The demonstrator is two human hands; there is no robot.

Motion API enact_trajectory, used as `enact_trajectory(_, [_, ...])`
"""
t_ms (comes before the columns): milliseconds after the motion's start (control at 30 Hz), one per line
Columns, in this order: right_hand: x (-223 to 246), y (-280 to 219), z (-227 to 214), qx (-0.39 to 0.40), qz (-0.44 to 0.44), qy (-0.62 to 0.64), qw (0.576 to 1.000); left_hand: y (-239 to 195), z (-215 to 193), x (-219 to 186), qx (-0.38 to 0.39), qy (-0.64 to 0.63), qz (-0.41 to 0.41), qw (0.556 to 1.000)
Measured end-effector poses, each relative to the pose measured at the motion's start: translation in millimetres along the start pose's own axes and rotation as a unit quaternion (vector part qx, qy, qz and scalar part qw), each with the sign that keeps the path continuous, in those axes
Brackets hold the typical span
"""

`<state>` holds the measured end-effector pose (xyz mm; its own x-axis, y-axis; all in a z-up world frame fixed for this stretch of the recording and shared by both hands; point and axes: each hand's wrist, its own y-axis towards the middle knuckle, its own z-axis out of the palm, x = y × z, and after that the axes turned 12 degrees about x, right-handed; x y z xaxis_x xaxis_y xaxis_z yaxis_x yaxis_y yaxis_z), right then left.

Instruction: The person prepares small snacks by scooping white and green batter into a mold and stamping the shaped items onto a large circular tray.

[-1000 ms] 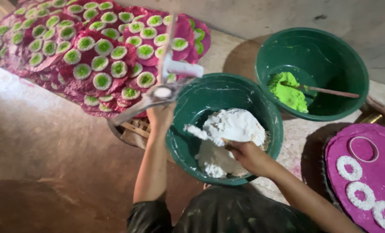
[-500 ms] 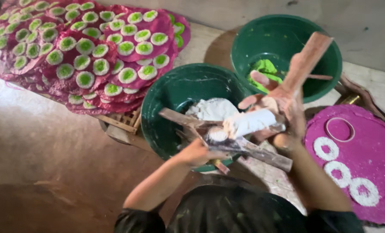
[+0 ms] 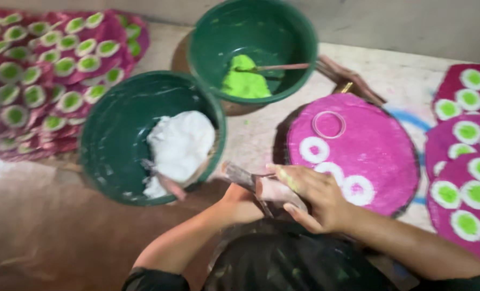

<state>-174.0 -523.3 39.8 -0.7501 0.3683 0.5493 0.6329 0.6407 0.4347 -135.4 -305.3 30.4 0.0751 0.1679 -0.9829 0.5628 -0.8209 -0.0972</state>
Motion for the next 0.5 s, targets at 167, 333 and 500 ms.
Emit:
enact_trajectory(167, [-57.9, -115.1, -40.9, 0.039, 0.143, 0.358, 0.922, 70.3, 37.6, 3.7, -0.003, 0.060, -0.072, 0.996])
enact_trajectory(333, [-103.4, -235.2, -46.2, 0.094, 0.272, 0.466, 0.836, 165.4, 32.9, 58.1, 0.141, 0.078, -0.042, 0.986])
enact_trajectory(500, [-99.6, -327.5, -37.5, -0.039, 0.548, 0.399, 0.734, 246.3, -35.7, 172.6, -0.087, 0.014, 0.034, 0.996])
